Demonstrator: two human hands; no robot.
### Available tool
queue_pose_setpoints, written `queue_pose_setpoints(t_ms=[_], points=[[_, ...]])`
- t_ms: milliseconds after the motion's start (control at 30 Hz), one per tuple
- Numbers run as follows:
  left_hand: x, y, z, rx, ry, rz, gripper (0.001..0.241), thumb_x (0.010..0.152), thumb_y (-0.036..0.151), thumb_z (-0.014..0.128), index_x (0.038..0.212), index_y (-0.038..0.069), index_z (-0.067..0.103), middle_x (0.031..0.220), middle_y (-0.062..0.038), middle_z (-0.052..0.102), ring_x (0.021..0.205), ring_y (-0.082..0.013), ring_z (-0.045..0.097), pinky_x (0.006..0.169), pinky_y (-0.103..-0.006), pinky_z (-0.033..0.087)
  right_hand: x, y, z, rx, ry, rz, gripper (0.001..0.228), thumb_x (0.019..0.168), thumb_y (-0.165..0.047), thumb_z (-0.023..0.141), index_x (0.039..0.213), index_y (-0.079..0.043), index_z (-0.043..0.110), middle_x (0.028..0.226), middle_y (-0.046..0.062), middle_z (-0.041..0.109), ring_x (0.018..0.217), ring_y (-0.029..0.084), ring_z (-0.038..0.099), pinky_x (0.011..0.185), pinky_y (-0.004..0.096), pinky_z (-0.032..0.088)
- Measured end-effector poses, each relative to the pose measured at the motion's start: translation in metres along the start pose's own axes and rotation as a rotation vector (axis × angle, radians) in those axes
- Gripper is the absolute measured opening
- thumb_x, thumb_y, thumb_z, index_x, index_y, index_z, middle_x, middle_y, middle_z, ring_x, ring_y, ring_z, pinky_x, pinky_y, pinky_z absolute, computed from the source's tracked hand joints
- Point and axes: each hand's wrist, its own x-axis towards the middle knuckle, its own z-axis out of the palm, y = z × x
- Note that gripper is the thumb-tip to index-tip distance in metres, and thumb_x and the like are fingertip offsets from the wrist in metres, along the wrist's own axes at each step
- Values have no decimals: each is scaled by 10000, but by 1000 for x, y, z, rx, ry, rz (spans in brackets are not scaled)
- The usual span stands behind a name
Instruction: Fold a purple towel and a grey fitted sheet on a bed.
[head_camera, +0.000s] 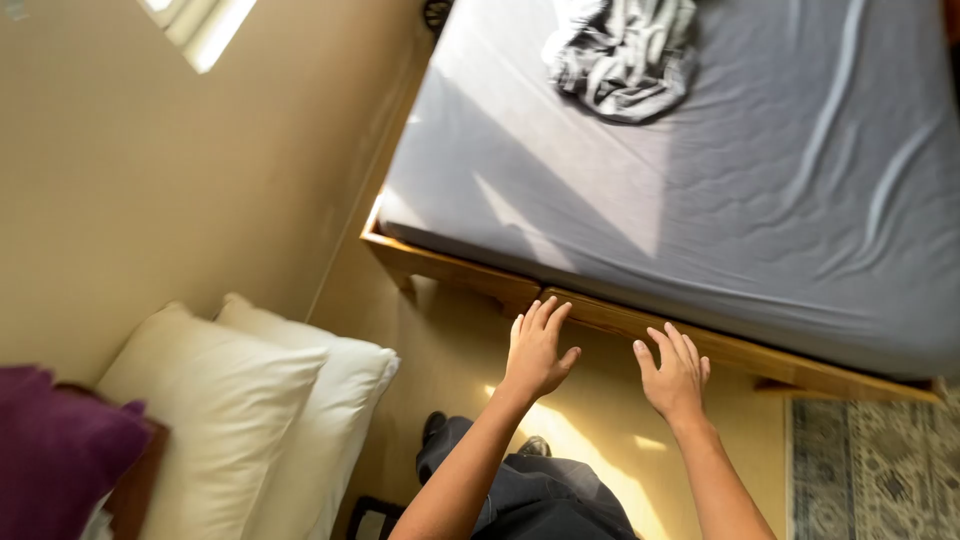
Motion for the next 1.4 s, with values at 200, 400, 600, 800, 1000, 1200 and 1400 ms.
queue_pose_setpoints(t_ms=[200, 400, 600, 800, 1000, 1200, 1400], points=[[36, 37, 47, 23, -257, 123, 744, 851, 360, 753, 1491, 141, 443, 1569, -135, 404, 1485, -359, 303, 1196, -534, 216, 3, 48, -24, 54, -5, 175, 545, 986, -557, 471, 1364, -200, 638, 1561, 53, 493, 1479, 284, 369, 1202, 617, 179], [97, 39, 71, -10, -308, 160, 729, 859, 359, 741, 1490, 137, 452, 1544, -133, 452, 1459, -310, 378, 1180, -506, 270, 43, 54, -21, 89, -78, 186, 543, 976, -561, 492, 1359, -208, 644, 1521, 36, 533, 1452, 257, 418, 1190, 588, 235], [182, 22, 66, -58, -263, 149, 722, 862, 326, 737, 1493, 104, 466, 1537, -150, 476, 1427, -322, 425, 1166, -482, 308, 139, 23, -23, 179, -111, 144, 535, 963, -551, 499, 1341, -206, 652, 1501, 24, 555, 1436, 231, 440, 1187, 579, 241], [277, -11, 46, -75, -370, 117, 718, 855, 355, 734, 1482, 119, 477, 1527, -136, 484, 1428, -319, 429, 1173, -475, 309, 235, 5, -13, 211, -217, 123, 502, 966, -519, 514, 1315, -191, 666, 1468, 38, 579, 1403, 244, 469, 1178, 517, 267], [344, -38, 83, -68, -558, 56, 697, 876, 368, 710, 1486, 134, 467, 1531, -129, 475, 1426, -321, 420, 1158, -473, 320, 282, 20, -16, 296, -295, 222, 513, 976, -505, 516, 1316, -156, 674, 1379, 68, 670, 1328, 288, 574, 1122, 410, 426], [415, -38, 140, -86, -441, -4, 619, 893, 336, 721, 1438, 125, 515, 1428, -133, 574, 1299, -333, 555, 1070, -445, 448, 347, 62, -28, 287, -425, 272, 527, 979, -522, 508, 1335, -166, 663, 1390, 64, 661, 1327, 287, 591, 1098, 401, 467], [547, -84, 142, 13, -111, -51, 573, 845, 313, 771, 1342, 102, 576, 1332, -172, 613, 1155, -367, 612, 956, -446, 506, 427, 86, -45, 287, -493, 291, 529, 976, -522, 506, 1342, -170, 656, 1395, 50, 657, 1333, 272, 578, 1100, 400, 455]])
